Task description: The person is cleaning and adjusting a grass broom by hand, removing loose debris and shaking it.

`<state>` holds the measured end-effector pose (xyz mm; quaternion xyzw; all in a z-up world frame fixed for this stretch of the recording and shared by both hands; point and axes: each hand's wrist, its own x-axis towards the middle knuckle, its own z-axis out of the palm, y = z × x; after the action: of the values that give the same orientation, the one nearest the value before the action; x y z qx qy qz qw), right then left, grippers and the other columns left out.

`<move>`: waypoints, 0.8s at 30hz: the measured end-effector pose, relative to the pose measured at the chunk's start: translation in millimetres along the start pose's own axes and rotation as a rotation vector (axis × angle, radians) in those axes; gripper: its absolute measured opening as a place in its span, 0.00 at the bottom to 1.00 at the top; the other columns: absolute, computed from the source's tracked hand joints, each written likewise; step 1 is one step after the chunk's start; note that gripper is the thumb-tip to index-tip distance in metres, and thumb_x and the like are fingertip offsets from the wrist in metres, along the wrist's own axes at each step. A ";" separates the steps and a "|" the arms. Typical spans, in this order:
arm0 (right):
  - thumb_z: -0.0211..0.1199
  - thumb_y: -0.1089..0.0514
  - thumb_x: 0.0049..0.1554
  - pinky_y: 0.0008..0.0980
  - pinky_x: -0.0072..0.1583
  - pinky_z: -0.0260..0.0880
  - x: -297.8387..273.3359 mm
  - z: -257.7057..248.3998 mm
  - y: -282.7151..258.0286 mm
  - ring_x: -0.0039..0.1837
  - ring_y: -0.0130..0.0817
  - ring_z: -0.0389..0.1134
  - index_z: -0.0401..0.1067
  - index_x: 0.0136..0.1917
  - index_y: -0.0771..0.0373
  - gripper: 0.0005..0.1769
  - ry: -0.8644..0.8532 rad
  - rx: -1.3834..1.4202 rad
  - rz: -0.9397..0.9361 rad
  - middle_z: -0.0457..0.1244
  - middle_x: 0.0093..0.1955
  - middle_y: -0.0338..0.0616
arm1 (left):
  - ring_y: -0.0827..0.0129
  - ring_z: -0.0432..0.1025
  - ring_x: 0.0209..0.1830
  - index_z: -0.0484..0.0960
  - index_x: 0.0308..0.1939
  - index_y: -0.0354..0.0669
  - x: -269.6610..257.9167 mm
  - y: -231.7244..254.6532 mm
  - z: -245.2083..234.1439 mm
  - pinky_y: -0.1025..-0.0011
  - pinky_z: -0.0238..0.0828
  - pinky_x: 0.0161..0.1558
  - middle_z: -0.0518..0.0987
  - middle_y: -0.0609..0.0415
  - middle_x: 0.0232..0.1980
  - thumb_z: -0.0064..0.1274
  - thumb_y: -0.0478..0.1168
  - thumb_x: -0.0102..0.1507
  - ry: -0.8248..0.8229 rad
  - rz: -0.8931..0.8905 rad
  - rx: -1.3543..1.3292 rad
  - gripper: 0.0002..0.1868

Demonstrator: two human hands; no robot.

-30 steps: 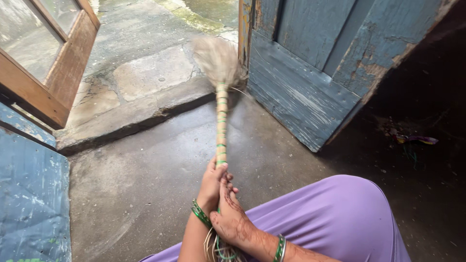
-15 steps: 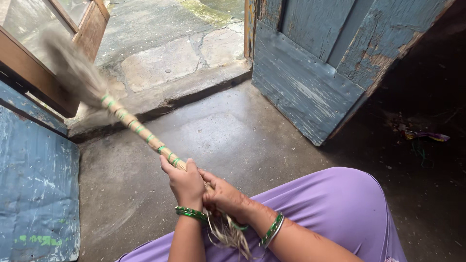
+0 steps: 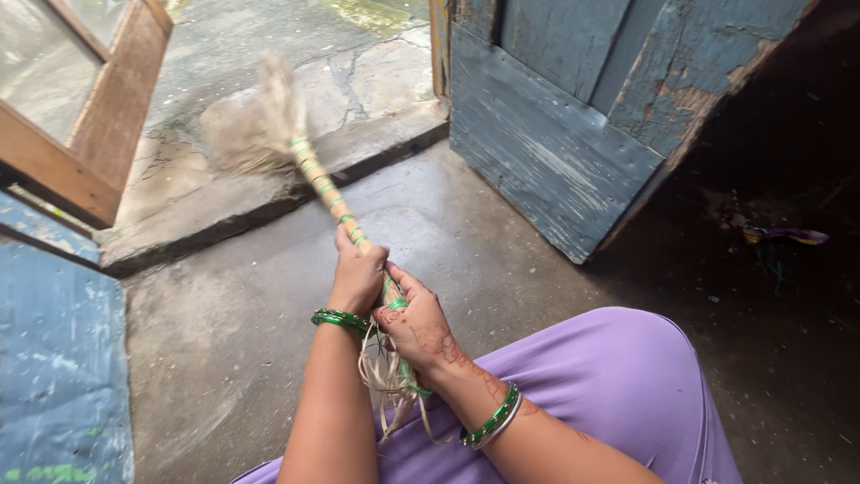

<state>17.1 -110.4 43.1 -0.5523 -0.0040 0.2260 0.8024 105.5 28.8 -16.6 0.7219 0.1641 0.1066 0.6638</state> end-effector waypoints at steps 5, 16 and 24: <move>0.62 0.67 0.51 0.40 0.65 0.67 -13.0 0.0 -18.1 0.66 0.52 0.69 0.56 0.76 0.73 0.41 0.279 -0.629 -0.477 0.64 0.67 0.64 | 0.73 0.69 0.30 0.50 0.80 0.39 2.0 0.5 36.4 0.74 0.69 0.30 0.74 0.53 0.37 0.53 0.29 0.63 -0.297 0.026 -0.434 0.44; 0.60 0.62 0.52 0.41 0.72 0.63 -40.6 -1.7 -31.1 0.71 0.52 0.65 0.53 0.79 0.71 0.43 -0.075 -0.727 -0.400 0.62 0.69 0.63 | 0.75 0.70 0.27 0.50 0.81 0.38 -75.6 36.2 -9.3 0.76 0.72 0.28 0.74 0.53 0.37 0.48 0.31 0.71 -0.025 0.085 -0.698 0.37; 0.66 0.58 0.50 0.34 0.66 0.64 -18.6 9.6 8.4 0.67 0.41 0.65 0.48 0.80 0.64 0.49 -0.195 -0.488 -0.034 0.60 0.67 0.54 | 0.69 0.67 0.21 0.36 0.83 0.59 -98.5 16.7 -40.1 0.70 0.68 0.22 0.70 0.52 0.31 0.49 0.27 0.61 0.300 -0.252 -0.342 0.53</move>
<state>-5.1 -106.3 43.9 -0.7050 -0.1451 0.2569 0.6450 1.2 27.5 10.1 0.5489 0.3291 0.1552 0.7525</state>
